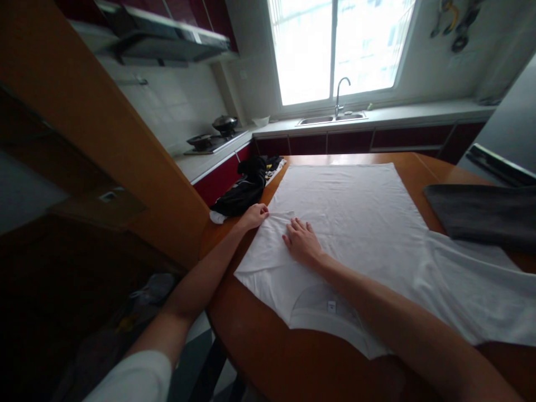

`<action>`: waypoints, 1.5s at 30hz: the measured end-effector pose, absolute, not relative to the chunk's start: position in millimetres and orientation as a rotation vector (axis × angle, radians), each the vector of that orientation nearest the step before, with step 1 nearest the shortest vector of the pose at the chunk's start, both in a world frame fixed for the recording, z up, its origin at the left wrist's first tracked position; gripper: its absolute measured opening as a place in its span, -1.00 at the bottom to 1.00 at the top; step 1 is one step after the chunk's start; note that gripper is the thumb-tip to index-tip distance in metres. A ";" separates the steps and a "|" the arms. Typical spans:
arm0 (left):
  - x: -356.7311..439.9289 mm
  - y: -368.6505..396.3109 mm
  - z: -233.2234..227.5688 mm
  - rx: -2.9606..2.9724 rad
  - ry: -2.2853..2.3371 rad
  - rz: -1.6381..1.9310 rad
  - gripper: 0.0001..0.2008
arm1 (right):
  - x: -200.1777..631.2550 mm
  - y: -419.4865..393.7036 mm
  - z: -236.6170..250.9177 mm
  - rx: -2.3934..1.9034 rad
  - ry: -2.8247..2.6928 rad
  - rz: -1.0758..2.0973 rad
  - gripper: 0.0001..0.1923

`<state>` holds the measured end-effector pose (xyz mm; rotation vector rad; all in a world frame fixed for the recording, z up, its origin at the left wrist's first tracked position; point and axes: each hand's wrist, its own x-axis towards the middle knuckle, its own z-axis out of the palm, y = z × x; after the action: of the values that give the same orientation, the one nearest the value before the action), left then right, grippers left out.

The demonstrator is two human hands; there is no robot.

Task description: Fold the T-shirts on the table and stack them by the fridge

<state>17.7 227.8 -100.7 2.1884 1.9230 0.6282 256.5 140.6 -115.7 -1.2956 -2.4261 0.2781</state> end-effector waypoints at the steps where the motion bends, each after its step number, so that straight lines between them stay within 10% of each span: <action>1: 17.3 227.1 -100.0 2.182 1.933 0.642 -0.93 | 256.7 140.8 -115.3 -1.306 -2.408 0.271 -0.52; 11: 47.5 220.6 -96.7 2.369 1.745 0.928 -0.67 | 258.0 141.2 -114.1 -1.317 -2.414 0.267 -0.50; 20: 60.6 212.3 -119.3 2.502 1.761 0.118 -0.36 | 257.6 141.2 -118.1 -1.408 -2.423 0.237 -0.46; 45: 71.2 208.7 -116.5 2.642 1.485 0.019 -0.39 | 256.2 133.5 -104.5 -1.434 -2.350 0.121 -0.46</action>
<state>71.2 208.7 -116.5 2.6418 1.4853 0.0187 256.2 133.5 -104.5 -1.4339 -2.3496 0.1214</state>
